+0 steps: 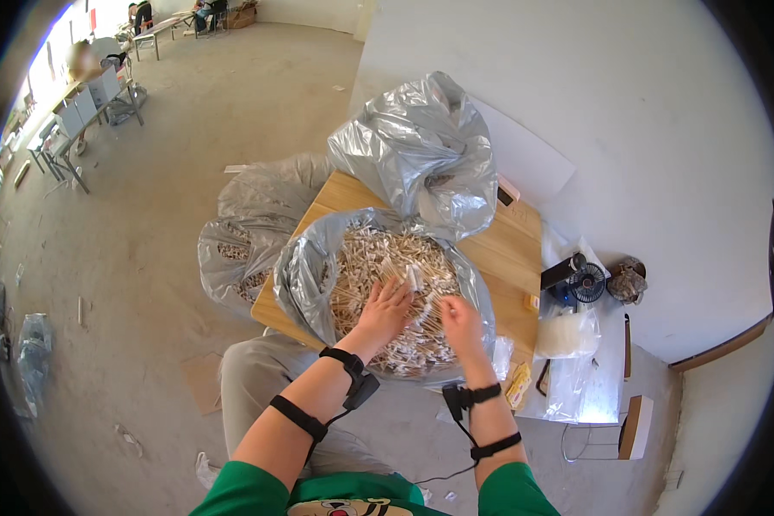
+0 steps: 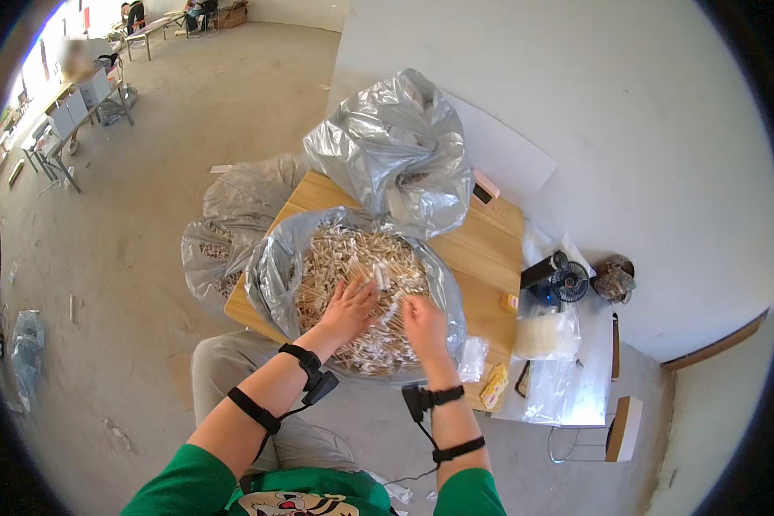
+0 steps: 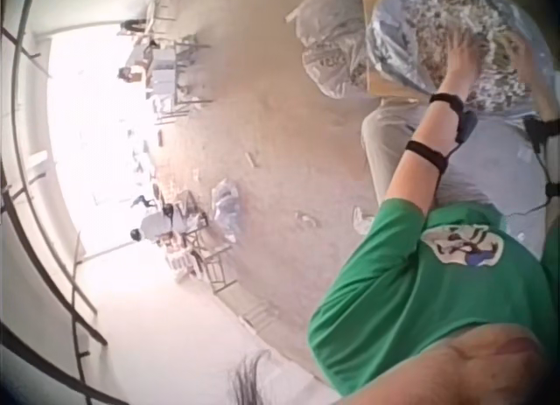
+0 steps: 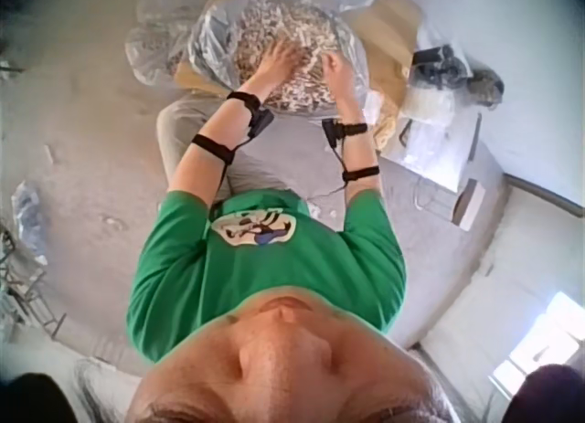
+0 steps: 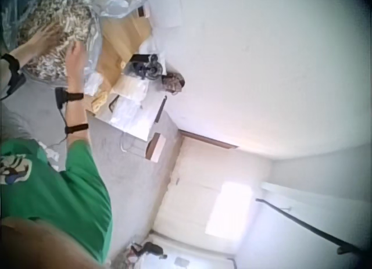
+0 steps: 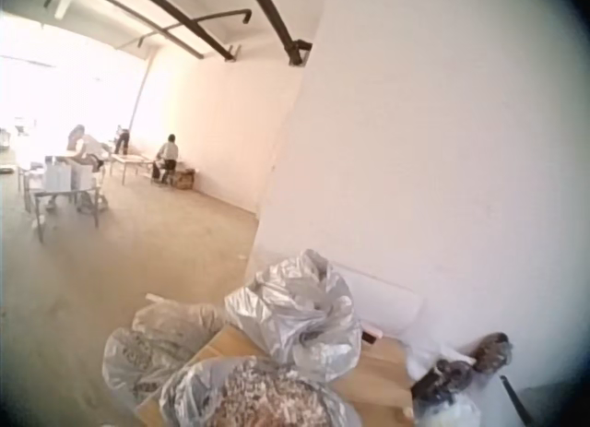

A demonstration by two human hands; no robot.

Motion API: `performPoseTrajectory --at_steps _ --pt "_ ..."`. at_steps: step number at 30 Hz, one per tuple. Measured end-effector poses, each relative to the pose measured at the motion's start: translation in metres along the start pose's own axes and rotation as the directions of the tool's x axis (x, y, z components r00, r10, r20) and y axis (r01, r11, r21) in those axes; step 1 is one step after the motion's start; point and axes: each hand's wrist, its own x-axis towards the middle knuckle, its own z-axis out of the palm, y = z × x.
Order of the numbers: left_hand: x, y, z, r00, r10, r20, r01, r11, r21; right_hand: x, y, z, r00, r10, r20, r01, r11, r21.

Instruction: Packing small medical or hygiene components into plastic bags.

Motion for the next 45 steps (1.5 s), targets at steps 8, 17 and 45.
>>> performPoseTrajectory --at_steps 8,17,45 --pt "-0.007 -0.023 -0.009 0.990 -0.139 0.027 0.138 0.990 0.030 0.055 0.010 0.076 0.993 0.121 -0.010 -0.121 0.971 -0.205" --pt "-0.001 0.008 -0.030 0.906 -0.276 -0.321 0.165 0.928 -0.333 0.029 -0.021 0.024 0.985 0.106 -0.134 -0.098 0.993 0.060" --pt "-0.018 0.051 -0.003 0.944 -0.253 -0.212 0.019 0.683 -0.730 -0.051 -0.037 0.008 0.998 0.048 -0.031 -0.041 0.978 0.207"
